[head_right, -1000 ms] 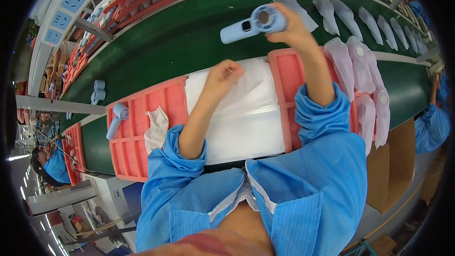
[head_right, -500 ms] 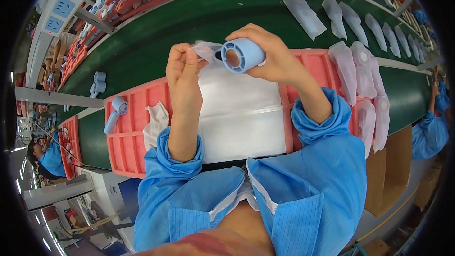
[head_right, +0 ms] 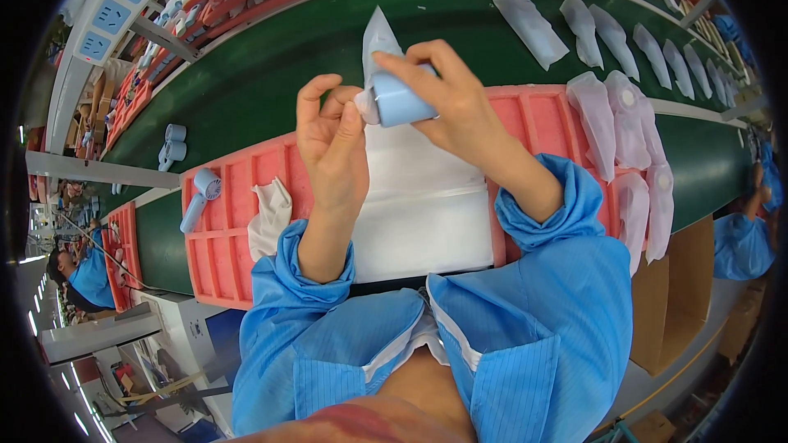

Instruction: The person packages plastic components into foam pouches by hand, taking the components from a red tray and inserting them into the pouches.

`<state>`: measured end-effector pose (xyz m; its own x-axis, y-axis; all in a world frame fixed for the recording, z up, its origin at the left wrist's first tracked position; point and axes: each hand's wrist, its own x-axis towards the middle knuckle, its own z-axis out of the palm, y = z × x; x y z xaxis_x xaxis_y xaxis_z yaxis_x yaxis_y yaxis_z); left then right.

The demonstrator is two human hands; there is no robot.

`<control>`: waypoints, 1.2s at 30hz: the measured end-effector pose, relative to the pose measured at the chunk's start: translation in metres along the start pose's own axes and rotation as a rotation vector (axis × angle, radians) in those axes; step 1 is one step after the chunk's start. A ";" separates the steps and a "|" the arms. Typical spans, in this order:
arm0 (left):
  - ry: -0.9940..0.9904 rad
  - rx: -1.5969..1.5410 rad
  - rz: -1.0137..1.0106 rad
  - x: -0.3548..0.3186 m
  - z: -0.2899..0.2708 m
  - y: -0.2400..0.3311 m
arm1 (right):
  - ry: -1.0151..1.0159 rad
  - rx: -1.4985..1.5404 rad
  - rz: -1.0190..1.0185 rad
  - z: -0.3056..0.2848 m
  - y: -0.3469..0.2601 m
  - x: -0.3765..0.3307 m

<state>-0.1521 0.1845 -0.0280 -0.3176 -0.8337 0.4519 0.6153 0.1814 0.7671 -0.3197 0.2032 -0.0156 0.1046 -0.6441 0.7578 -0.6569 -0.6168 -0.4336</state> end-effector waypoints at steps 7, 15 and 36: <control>-0.074 0.855 0.401 -0.013 0.015 -0.003 | -0.031 -0.062 0.048 -0.005 -0.004 -0.001; -0.058 1.067 0.399 -0.005 0.020 -0.005 | 0.091 -0.050 0.149 0.002 0.009 -0.004; 0.221 0.576 0.183 0.015 -0.013 0.011 | -0.198 0.000 0.339 0.017 0.021 -0.019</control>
<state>-0.1408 0.1672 -0.0180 -0.0501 -0.8395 0.5410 0.1401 0.5304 0.8361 -0.3230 0.1949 -0.0467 0.0235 -0.8860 0.4631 -0.6788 -0.3542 -0.6432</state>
